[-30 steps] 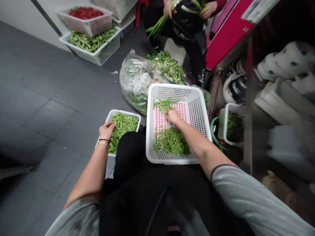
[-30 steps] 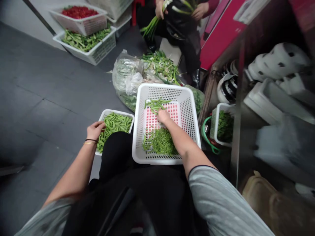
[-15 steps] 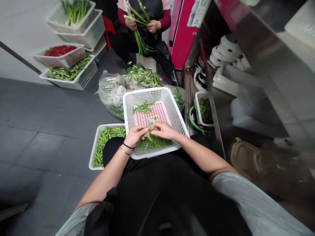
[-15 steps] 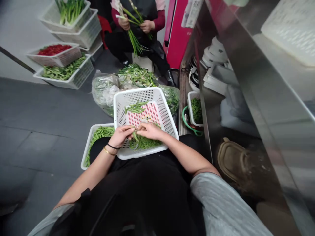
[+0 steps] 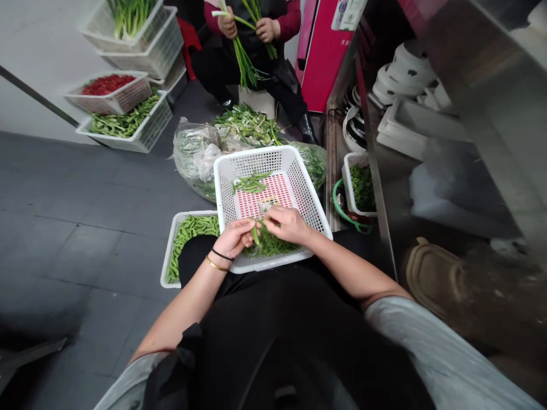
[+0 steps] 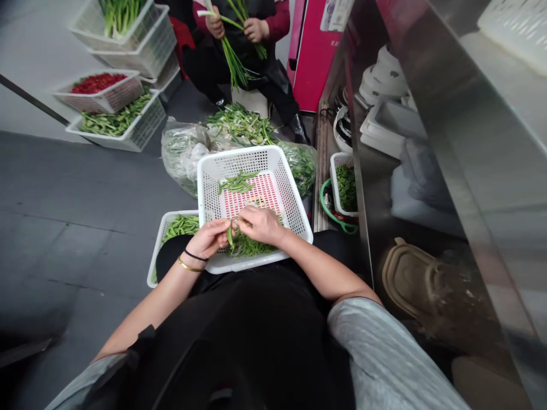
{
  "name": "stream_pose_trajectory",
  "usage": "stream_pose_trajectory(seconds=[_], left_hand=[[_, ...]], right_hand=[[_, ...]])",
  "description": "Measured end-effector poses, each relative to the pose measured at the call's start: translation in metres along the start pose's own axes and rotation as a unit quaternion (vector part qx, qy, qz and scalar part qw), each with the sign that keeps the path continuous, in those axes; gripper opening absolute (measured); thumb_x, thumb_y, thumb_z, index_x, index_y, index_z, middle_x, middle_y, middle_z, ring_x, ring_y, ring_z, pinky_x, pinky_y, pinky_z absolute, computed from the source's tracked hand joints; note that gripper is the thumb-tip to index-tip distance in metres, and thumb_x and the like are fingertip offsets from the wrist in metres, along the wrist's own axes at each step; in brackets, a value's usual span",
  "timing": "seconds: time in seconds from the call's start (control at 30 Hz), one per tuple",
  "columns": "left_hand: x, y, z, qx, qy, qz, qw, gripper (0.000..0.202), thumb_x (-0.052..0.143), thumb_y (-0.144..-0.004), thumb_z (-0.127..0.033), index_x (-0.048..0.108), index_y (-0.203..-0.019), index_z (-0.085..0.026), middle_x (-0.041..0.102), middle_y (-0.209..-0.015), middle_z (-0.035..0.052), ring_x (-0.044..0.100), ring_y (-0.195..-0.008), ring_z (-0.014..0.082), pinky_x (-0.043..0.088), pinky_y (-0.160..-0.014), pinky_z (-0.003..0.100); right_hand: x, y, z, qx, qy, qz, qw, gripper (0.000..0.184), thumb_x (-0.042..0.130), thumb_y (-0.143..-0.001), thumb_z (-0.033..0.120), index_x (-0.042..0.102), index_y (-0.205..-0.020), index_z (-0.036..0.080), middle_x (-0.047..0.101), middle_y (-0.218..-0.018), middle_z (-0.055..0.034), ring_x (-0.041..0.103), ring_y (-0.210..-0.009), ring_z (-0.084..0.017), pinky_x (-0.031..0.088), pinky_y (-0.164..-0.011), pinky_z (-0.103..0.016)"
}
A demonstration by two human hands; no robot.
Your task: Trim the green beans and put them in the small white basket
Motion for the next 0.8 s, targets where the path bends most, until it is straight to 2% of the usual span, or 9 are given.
stream_pose_trajectory(seconds=[0.07, 0.17, 0.27, 0.33, 0.47, 0.6, 0.67, 0.7, 0.8], left_hand=[[-0.003, 0.001, -0.002, 0.005, -0.042, 0.001, 0.999, 0.027, 0.078, -0.063, -0.03, 0.07, -0.078, -0.009, 0.064, -0.059, 0.0033, 0.042, -0.037, 0.0024, 0.032, -0.034, 0.014], [-0.004, 0.004, -0.007, 0.005, -0.087, 0.033, 0.996, 0.027, 0.077, -0.065, -0.03, 0.072, -0.08, -0.009, 0.064, -0.058, 0.0038, 0.043, -0.038, 0.0028, 0.034, -0.035, 0.014], [0.0, 0.005, -0.007, 0.0, -0.075, 0.057, 0.996, 0.027, 0.077, -0.065, -0.029, 0.072, -0.081, -0.008, 0.064, -0.058, 0.0045, 0.044, -0.038, 0.0033, 0.034, -0.034, 0.014], [0.002, 0.002, -0.003, 0.001, -0.033, 0.051, 0.998, 0.026, 0.077, -0.065, -0.029, 0.07, -0.078, -0.007, 0.064, -0.058, 0.0047, 0.044, -0.038, 0.0032, 0.034, -0.034, 0.014], [-0.004, -0.004, 0.002, 0.025, 0.063, -0.03, 0.997, 0.026, 0.079, -0.061, -0.027, 0.066, -0.072, -0.008, 0.061, -0.053, 0.0014, 0.05, -0.04, 0.005, 0.045, -0.041, 0.016], [-0.02, 0.0, -0.01, 0.126, 0.018, -0.138, 0.982, 0.031, 0.079, -0.062, -0.03, 0.063, -0.078, -0.009, 0.062, -0.053, 0.001, 0.058, -0.045, 0.0087, 0.052, -0.048, 0.018], [-0.022, 0.005, -0.017, 0.168, -0.023, -0.158, 0.973, 0.033, 0.078, -0.063, -0.033, 0.062, -0.079, -0.01, 0.063, -0.054, 0.0013, 0.059, -0.047, 0.0095, 0.052, -0.049, 0.019], [-0.021, 0.006, -0.018, 0.176, -0.042, -0.159, 0.971, 0.033, 0.078, -0.063, -0.034, 0.062, -0.08, -0.01, 0.064, -0.055, 0.0015, 0.06, -0.047, 0.01, 0.052, -0.05, 0.02], [-0.016, 0.011, -0.019, 0.187, -0.091, -0.157, 0.966, 0.035, 0.075, -0.066, -0.038, 0.062, -0.083, -0.011, 0.064, -0.057, 0.0014, 0.059, -0.048, 0.0115, 0.052, -0.052, 0.024]], right_hand=[[-0.004, -0.002, -0.007, 0.044, -0.085, -0.001, 0.995, 0.011, 0.054, -0.084, 0.024, 0.06, -0.08, 0.016, 0.061, -0.076, -0.0017, 0.053, -0.067, -0.01, 0.041, -0.063, -0.022], [-0.005, -0.008, -0.01, 0.057, -0.166, 0.051, 0.983, 0.011, 0.06, -0.082, 0.028, 0.062, -0.084, 0.017, 0.063, -0.078, -0.0005, 0.056, -0.068, -0.01, 0.042, -0.064, -0.021], [0.004, -0.013, -0.004, 0.029, -0.145, 0.08, 0.986, 0.013, 0.057, -0.084, 0.027, 0.06, -0.076, 0.016, 0.062, -0.073, -0.0002, 0.054, -0.067, -0.01, 0.042, -0.064, -0.022], [0.011, -0.014, 0.001, 0.012, -0.077, 0.058, 0.995, 0.016, 0.054, -0.086, 0.026, 0.058, -0.075, 0.016, 0.06, -0.073, -0.0021, 0.053, -0.068, -0.012, 0.041, -0.065, -0.024], [0.008, -0.008, -0.001, -0.003, 0.052, -0.027, 0.998, 0.017, 0.047, -0.087, 0.023, 0.054, -0.073, 0.016, 0.058, -0.074, -0.0053, 0.051, -0.069, -0.014, 0.039, -0.065, -0.026], [-0.022, 0.002, -0.022, 0.072, 0.026, -0.086, 0.993, 0.016, 0.048, -0.084, 0.021, 0.05, -0.069, 0.018, 0.055, -0.068, -0.0025, 0.049, -0.063, -0.012, 0.038, -0.061, -0.024], [-0.031, 0.004, -0.026, 0.111, 0.011, -0.063, 0.992, 0.014, 0.051, -0.083, 0.024, 0.051, -0.071, 0.018, 0.055, -0.07, -0.0018, 0.049, -0.063, -0.012, 0.038, -0.061, -0.024], [-0.03, 0.004, -0.025, 0.119, 0.002, -0.031, 0.992, 0.012, 0.053, -0.083, 0.027, 0.054, -0.076, 0.017, 0.057, -0.074, -0.0022, 0.05, -0.065, -0.012, 0.038, -0.062, -0.024], [-0.01, 0.0, -0.011, 0.091, 0.001, 0.111, 0.99, 0.02, 0.053, -0.086, 0.034, 0.056, -0.096, 0.017, 0.061, -0.086, -0.0033, 0.053, -0.07, -0.013, 0.038, -0.063, -0.024]])
Point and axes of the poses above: each hand's wrist, its own y-axis away from the middle knuckle, its own x-axis out of the palm, z = x × y, the point moved 3 cm from there along -y, towards the middle knuckle
